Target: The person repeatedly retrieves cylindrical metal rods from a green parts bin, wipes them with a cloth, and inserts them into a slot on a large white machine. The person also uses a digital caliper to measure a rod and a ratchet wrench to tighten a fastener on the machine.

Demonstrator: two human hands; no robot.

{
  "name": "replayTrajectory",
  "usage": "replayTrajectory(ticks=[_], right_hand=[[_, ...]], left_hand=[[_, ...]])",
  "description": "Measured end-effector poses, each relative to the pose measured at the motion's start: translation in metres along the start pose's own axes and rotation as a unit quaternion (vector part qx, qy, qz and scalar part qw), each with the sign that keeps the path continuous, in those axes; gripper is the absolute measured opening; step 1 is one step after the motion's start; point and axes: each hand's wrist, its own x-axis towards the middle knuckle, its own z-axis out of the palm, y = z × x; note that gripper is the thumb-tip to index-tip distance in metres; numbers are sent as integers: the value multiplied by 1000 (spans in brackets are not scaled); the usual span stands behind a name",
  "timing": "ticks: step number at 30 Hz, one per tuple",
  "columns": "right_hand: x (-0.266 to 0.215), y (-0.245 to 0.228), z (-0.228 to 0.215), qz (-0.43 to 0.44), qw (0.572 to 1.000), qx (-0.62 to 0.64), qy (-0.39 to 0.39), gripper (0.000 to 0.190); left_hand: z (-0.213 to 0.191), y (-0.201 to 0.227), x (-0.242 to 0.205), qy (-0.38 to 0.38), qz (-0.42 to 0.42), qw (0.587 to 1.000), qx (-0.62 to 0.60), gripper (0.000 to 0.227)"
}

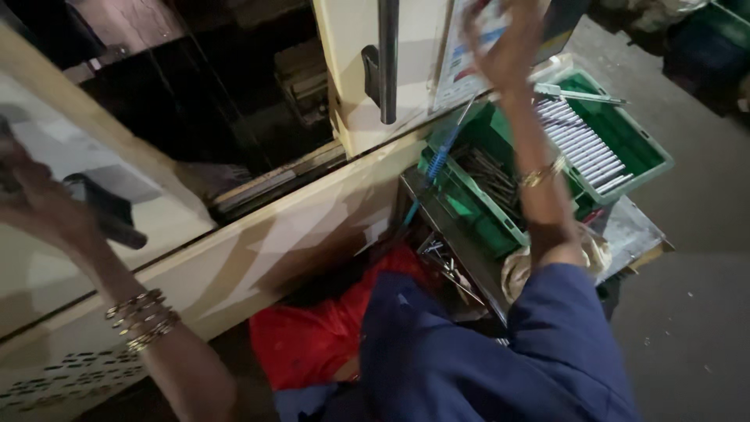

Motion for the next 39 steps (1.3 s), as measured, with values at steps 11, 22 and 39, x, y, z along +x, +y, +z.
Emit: replayTrajectory(ticks=[11, 22, 39], right_hand=[[-141, -93, 27, 22, 976, -165, -139, 24], [-170, -51, -3, 225, 954, -191, -48, 26], [-282, 47, 40, 448, 891, -78, -23, 42]], left_hand=[[87, 82, -46, -26, 126, 984, 120, 57], [175, 85, -90, -52, 114, 975, 181, 68], [278, 139, -126, -122, 71, 988, 69, 55]])
